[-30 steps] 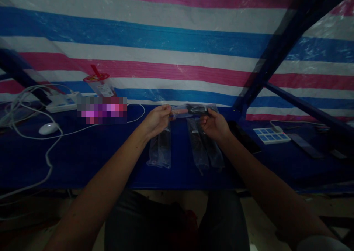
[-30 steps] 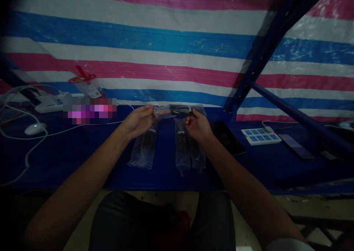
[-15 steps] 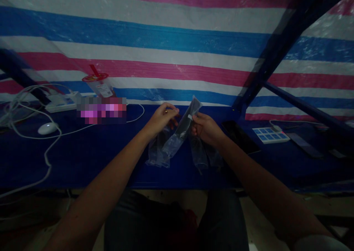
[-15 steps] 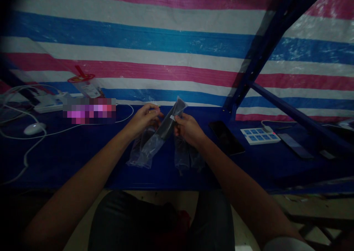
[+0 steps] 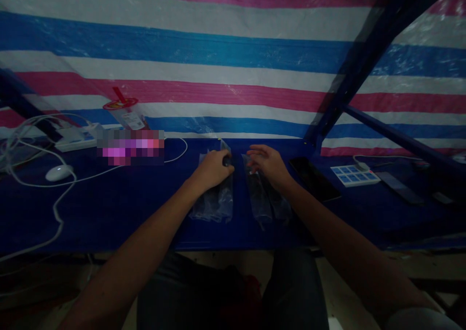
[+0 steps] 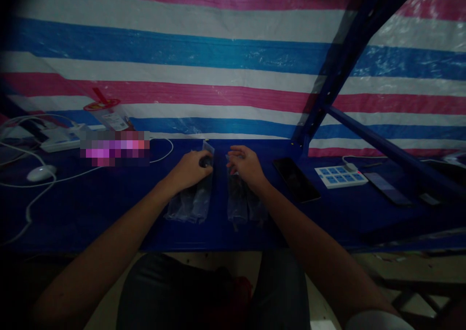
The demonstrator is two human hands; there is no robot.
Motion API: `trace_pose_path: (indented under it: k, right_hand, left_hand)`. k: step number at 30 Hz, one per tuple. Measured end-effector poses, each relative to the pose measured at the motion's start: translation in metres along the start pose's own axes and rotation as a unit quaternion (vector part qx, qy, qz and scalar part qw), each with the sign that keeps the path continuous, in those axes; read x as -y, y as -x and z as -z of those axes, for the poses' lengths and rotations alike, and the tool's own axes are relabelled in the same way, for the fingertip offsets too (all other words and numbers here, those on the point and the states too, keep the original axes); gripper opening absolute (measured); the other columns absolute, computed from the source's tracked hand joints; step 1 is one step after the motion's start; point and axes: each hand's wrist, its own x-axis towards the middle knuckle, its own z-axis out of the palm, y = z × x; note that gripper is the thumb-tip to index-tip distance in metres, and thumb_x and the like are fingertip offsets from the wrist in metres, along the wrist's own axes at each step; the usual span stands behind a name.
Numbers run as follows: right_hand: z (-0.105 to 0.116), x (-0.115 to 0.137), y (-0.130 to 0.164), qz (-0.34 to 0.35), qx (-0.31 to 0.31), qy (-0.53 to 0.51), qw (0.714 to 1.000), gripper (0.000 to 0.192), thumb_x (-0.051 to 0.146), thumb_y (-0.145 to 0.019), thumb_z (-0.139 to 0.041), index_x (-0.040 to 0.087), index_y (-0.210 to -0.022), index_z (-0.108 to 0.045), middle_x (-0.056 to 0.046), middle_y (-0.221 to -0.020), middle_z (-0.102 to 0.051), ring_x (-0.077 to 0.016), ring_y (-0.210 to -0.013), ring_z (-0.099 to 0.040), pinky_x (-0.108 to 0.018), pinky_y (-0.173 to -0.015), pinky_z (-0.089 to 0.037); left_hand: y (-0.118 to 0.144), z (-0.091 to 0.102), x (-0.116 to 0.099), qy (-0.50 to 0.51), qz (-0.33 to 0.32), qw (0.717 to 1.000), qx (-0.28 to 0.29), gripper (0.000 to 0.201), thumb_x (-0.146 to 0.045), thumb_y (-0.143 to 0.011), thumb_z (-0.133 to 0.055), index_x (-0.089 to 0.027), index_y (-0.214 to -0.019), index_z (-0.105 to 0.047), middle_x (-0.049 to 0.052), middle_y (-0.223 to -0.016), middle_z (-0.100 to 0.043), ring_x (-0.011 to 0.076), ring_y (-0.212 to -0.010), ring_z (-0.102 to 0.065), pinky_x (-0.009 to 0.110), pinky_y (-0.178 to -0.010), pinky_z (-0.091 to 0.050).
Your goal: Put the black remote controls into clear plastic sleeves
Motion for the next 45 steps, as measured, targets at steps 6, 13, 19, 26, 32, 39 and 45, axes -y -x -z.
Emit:
trace_pose_path:
  k: [6,13,19,26,32,39,45]
  right_hand:
    - [0.005,0.0,-0.004,0.084,-0.049,0.172,0.98,0.009,0.02,-0.08,-0.062,0.017,-0.088,-0.066,-0.005,-0.084,-0.071,-0.0167,-0.071,-0.067,-0.029,-0.065,-0.052]
    - [0.006,-0.003,0.004,0.109,-0.023,0.459,0.882,0.009,0.022,-0.086,-0.06,0.018,-0.089,-0.067,-0.008,-0.086,-0.074,-0.0212,-0.08,-0.068,-0.032,-0.076,-0.049]
    - [0.004,0.0,0.009,0.067,0.025,0.614,0.786,0.03,0.038,-0.093,-0.055,0.013,-0.105,-0.067,-0.018,-0.101,-0.074,-0.031,-0.095,-0.071,-0.039,-0.082,-0.05]
    - [-0.003,0.005,0.02,0.064,0.07,0.667,0.739,0.049,0.048,-0.091,-0.06,0.01,-0.12,-0.062,-0.023,-0.114,-0.07,-0.0354,-0.105,-0.069,-0.044,-0.088,-0.052]
    - [-0.003,0.0,0.015,0.074,0.061,0.648,0.756,0.05,0.042,-0.085,-0.063,0.007,-0.121,-0.058,-0.026,-0.11,-0.07,-0.0383,-0.099,-0.07,-0.046,-0.083,-0.052]
    - [-0.006,-0.005,0.007,0.075,0.045,0.646,0.759,0.056,0.044,-0.081,-0.065,0.007,-0.122,-0.057,-0.026,-0.108,-0.07,-0.0378,-0.096,-0.07,-0.044,-0.08,-0.051]
    - [-0.011,-0.005,0.001,0.064,0.047,0.666,0.742,0.057,0.051,-0.084,-0.062,0.005,-0.118,-0.06,-0.027,-0.11,-0.07,-0.0387,-0.099,-0.07,-0.047,-0.083,-0.052]
  left_hand:
    - [0.007,-0.008,-0.008,-0.188,0.007,0.982,0.022,0.032,-0.032,-0.083,-0.059,-0.018,-0.109,-0.071,0.015,-0.099,-0.068,0.033,-0.096,-0.064,0.046,-0.084,-0.05]
    - [0.006,-0.004,-0.003,-0.229,0.026,0.973,0.008,0.038,-0.04,-0.083,-0.061,-0.015,-0.11,-0.07,0.018,-0.113,-0.061,0.0361,-0.109,-0.053,0.048,-0.095,-0.045]
    - [0.002,-0.006,0.006,-0.19,0.02,0.982,-0.003,0.037,-0.04,-0.085,-0.061,-0.017,-0.112,-0.07,0.017,-0.113,-0.061,0.0353,-0.111,-0.052,0.048,-0.098,-0.042]
    - [-0.004,-0.004,0.009,-0.144,0.01,0.988,-0.053,0.027,-0.041,-0.087,-0.062,-0.019,-0.101,-0.071,0.014,-0.112,-0.063,0.0338,-0.113,-0.053,0.05,-0.1,-0.041]
    - [-0.007,-0.002,0.009,-0.1,0.002,0.988,-0.118,0.017,-0.029,-0.089,-0.057,-0.018,-0.091,-0.07,0.013,-0.105,-0.065,0.0313,-0.11,-0.056,0.049,-0.1,-0.043]
    - [-0.007,0.001,0.007,-0.065,-0.016,0.988,-0.14,0.017,-0.021,-0.089,-0.053,-0.018,-0.089,-0.07,0.013,-0.102,-0.065,0.0289,-0.109,-0.057,0.047,-0.104,-0.042]
    - [-0.008,0.001,0.008,-0.055,-0.025,0.987,-0.146,0.016,-0.02,-0.089,-0.053,-0.018,-0.087,-0.069,0.013,-0.101,-0.065,0.028,-0.108,-0.059,0.047,-0.105,-0.042]
